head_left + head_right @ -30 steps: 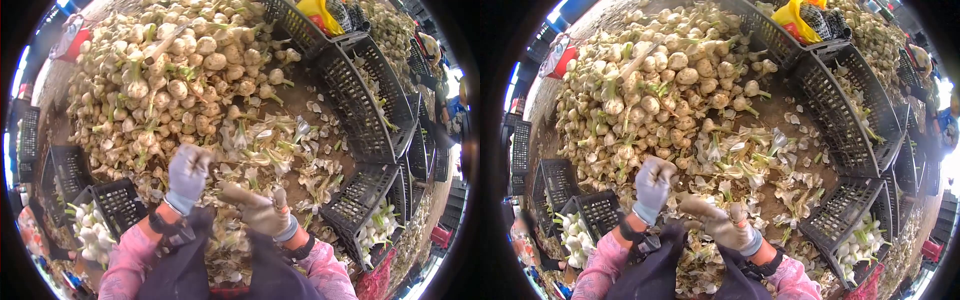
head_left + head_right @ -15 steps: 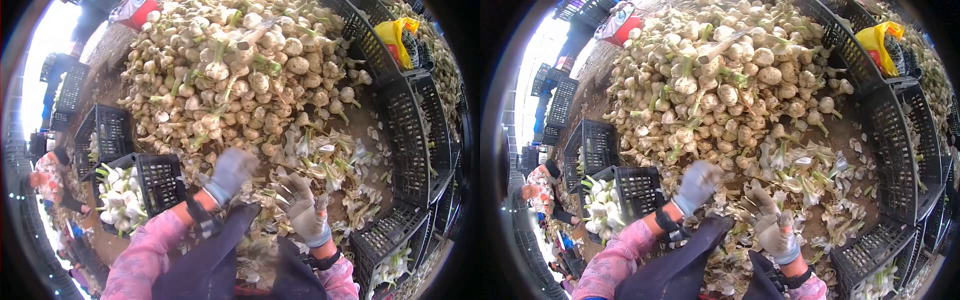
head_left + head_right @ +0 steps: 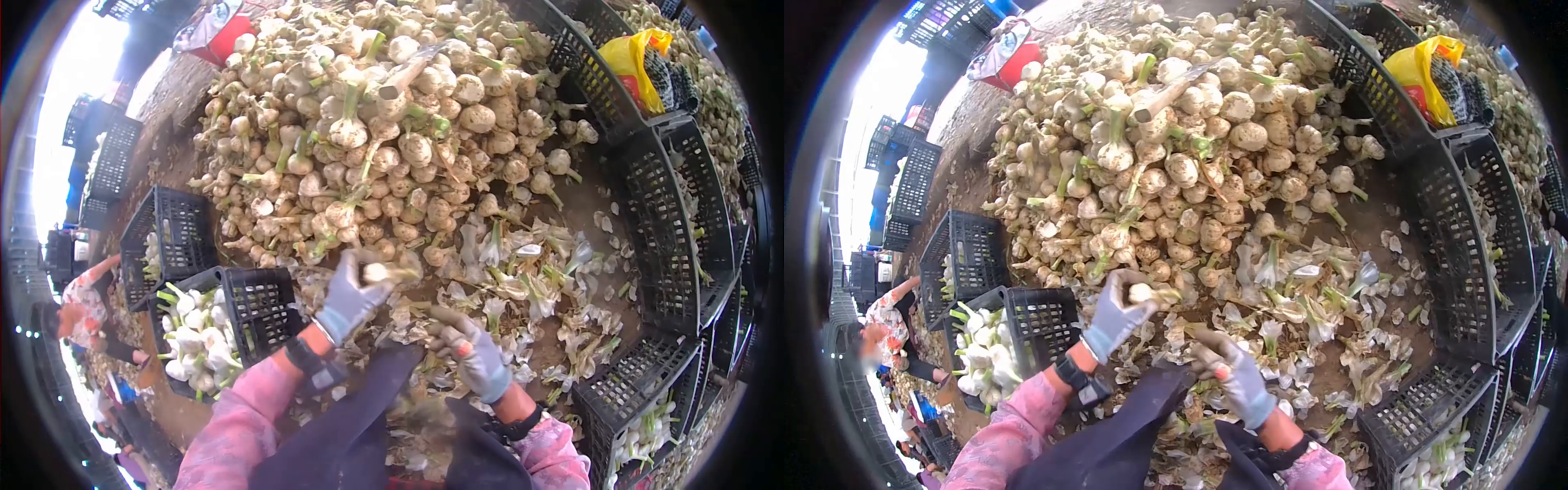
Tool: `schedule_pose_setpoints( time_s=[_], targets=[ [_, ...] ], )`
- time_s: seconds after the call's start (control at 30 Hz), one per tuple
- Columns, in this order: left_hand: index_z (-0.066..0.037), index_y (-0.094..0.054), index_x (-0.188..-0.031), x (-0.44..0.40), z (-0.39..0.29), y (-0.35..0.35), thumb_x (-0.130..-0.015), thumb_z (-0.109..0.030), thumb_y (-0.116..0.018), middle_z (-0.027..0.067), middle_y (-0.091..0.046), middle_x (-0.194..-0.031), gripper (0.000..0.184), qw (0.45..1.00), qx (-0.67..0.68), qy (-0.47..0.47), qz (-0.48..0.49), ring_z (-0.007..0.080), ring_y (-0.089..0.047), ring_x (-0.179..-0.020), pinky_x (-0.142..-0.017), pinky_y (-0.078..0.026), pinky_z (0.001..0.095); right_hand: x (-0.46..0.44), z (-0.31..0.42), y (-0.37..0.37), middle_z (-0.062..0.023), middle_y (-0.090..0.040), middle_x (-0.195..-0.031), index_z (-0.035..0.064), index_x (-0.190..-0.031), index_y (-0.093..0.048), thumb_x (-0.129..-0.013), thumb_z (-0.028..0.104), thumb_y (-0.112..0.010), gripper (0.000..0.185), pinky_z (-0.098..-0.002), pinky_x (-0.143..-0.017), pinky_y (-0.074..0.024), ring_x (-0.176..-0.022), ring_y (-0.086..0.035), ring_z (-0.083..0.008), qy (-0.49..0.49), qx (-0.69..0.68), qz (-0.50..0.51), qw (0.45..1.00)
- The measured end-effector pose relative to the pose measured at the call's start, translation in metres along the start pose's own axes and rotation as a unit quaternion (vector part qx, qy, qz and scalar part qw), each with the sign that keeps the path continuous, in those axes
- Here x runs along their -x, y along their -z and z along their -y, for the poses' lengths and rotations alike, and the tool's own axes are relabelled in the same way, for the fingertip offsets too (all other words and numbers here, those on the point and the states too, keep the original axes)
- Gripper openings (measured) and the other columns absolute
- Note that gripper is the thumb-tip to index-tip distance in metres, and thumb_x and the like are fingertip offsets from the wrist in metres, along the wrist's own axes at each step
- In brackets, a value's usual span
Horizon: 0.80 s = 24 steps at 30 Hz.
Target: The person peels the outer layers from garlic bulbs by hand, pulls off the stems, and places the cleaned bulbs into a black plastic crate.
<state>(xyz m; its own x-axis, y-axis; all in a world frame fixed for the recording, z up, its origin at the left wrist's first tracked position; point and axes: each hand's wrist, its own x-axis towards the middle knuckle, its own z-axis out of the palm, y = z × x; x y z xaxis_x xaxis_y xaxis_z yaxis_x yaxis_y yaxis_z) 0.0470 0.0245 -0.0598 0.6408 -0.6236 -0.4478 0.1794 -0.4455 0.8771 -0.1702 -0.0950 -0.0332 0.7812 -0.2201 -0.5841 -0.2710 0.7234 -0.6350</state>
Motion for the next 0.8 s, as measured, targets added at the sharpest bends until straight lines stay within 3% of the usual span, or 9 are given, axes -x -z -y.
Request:
schedule_pose_setpoints(
  time_s=[0.07, 0.13, 0.17, 0.27, 0.3, 0.43, 0.63, 0.73, 0.8],
  targets=[
    [0.0, -0.049, -0.127, 0.013, -0.013, -0.034, -0.076, -0.014, -0.081, 0.0093, -0.055, -0.117, 0.062, 0.986, -0.024, -0.143, 0.078, 0.02, -0.056, -0.11, -0.096, -0.046, 0.0331, -0.01, -0.007, -0.006, -0.0095, -0.061, -0.121, -0.0001, -0.14, -0.045, -0.095, 0.031, -0.065, 0.058, -0.0262, -0.081, -0.0513, -0.094, -0.062, -0.0141, 0.076, -0.069, -0.02, 0.995],
    [-0.002, -0.049, -0.135, 0.025, -0.035, -0.056, -0.077, -0.017, -0.08, 0.0132, -0.055, -0.12, 0.067, 0.908, -0.258, -0.301, 0.137, 0.0265, -0.057, -0.112, -0.1, -0.043, 0.0348, -0.016, -0.014, -0.013, -0.009, -0.061, -0.122, 0.0015, -0.139, -0.047, -0.093, 0.027, -0.069, 0.057, -0.0244, -0.078, -0.0514, -0.099, -0.062, -0.0123, 0.139, -0.203, -0.059, 0.968],
    [-0.004, -0.052, -0.137, 0.033, -0.041, -0.069, -0.079, -0.021, -0.079, 0.0159, -0.055, -0.123, 0.066, 0.94, -0.183, -0.253, 0.135, 0.0316, -0.057, -0.113, -0.1, -0.043, 0.0365, -0.02, -0.02, -0.005, -0.0084, -0.064, -0.118, 0.0034, -0.133, -0.053, -0.092, 0.023, -0.071, 0.049, -0.0234, -0.076, -0.0521, -0.099, -0.063, -0.0116, 0.16, -0.204, -0.082, 0.962],
    [-0.003, -0.051, -0.137, 0.026, -0.042, -0.07, -0.08, -0.023, -0.079, 0.0147, -0.056, -0.128, 0.067, 0.94, -0.139, -0.211, 0.228, 0.0266, -0.057, -0.116, -0.099, -0.044, 0.0352, -0.006, -0.007, 0.007, -0.0068, -0.067, -0.11, 0.005, -0.126, -0.058, -0.093, 0.022, -0.069, 0.039, -0.0242, -0.074, -0.0532, -0.093, -0.065, -0.0118, 0.156, -0.175, -0.105, 0.966],
    [-0.003, -0.053, -0.137, 0.029, -0.042, -0.072, -0.079, -0.022, -0.08, 0.0142, -0.06, -0.126, 0.066, 0.959, -0.064, -0.13, 0.245, 0.0218, -0.06, -0.114, -0.097, -0.047, 0.0333, -0.004, -0.002, 0.006, -0.0059, -0.069, -0.105, 0.005, -0.12, -0.061, -0.094, 0.02, -0.067, 0.03, -0.0263, -0.073, -0.0549, -0.087, -0.067, -0.0134, 0.158, -0.181, -0.101, 0.965],
    [-0.002, -0.054, -0.135, 0.031, -0.045, -0.068, -0.079, -0.019, -0.081, 0.0122, -0.066, -0.119, 0.064, 0.949, -0.136, -0.2, 0.203, 0.0191, -0.065, -0.107, -0.092, -0.05, 0.031, -0.003, -0.002, -0.001, -0.0084, -0.068, -0.106, 0.0029, -0.115, -0.063, -0.096, 0.017, -0.064, 0.024, -0.0271, -0.074, -0.0565, -0.09, -0.068, -0.0153, 0.163, -0.272, -0.054, 0.947],
    [0.0, -0.054, -0.135, 0.034, -0.057, -0.067, -0.08, -0.02, -0.081, 0.011, -0.066, -0.12, 0.064, 0.932, -0.176, -0.246, 0.2, 0.0165, -0.064, -0.106, -0.091, -0.051, 0.0299, 0.0, 0.0, 0.006, -0.0095, -0.068, -0.109, 0.0011, -0.118, -0.063, -0.095, 0.007, -0.063, 0.024, -0.0275, -0.079, -0.0562, -0.095, -0.066, -0.0157, 0.166, -0.254, -0.04, 0.952],
    [0.004, -0.054, -0.134, 0.036, -0.049, -0.067, -0.082, -0.02, -0.08, 0.0088, -0.066, -0.12, 0.063, 0.967, -0.033, -0.135, 0.213, 0.0137, -0.062, -0.105, -0.091, -0.05, 0.0288, 0.001, 0.003, 0.007, -0.0088, -0.068, -0.111, 0.0011, -0.12, -0.064, -0.094, 0.003, -0.063, 0.026, -0.0278, -0.084, -0.0542, -0.098, -0.065, -0.0164, 0.137, -0.239, -0.058, 0.959],
    [0.004, -0.052, -0.134, 0.037, -0.051, -0.065, -0.084, -0.015, -0.077, 0.0095, -0.066, -0.116, 0.059, 0.965, -0.039, -0.133, 0.221, 0.0112, -0.061, -0.103, -0.089, -0.051, 0.0276, 0.002, 0.006, 0.004, -0.0082, -0.069, -0.11, 0.0007, -0.118, -0.066, -0.092, 0.002, -0.065, 0.026, -0.0292, -0.087, -0.0526, -0.1, -0.065, -0.017, 0.161, -0.198, -0.077, 0.964]
  ],
)
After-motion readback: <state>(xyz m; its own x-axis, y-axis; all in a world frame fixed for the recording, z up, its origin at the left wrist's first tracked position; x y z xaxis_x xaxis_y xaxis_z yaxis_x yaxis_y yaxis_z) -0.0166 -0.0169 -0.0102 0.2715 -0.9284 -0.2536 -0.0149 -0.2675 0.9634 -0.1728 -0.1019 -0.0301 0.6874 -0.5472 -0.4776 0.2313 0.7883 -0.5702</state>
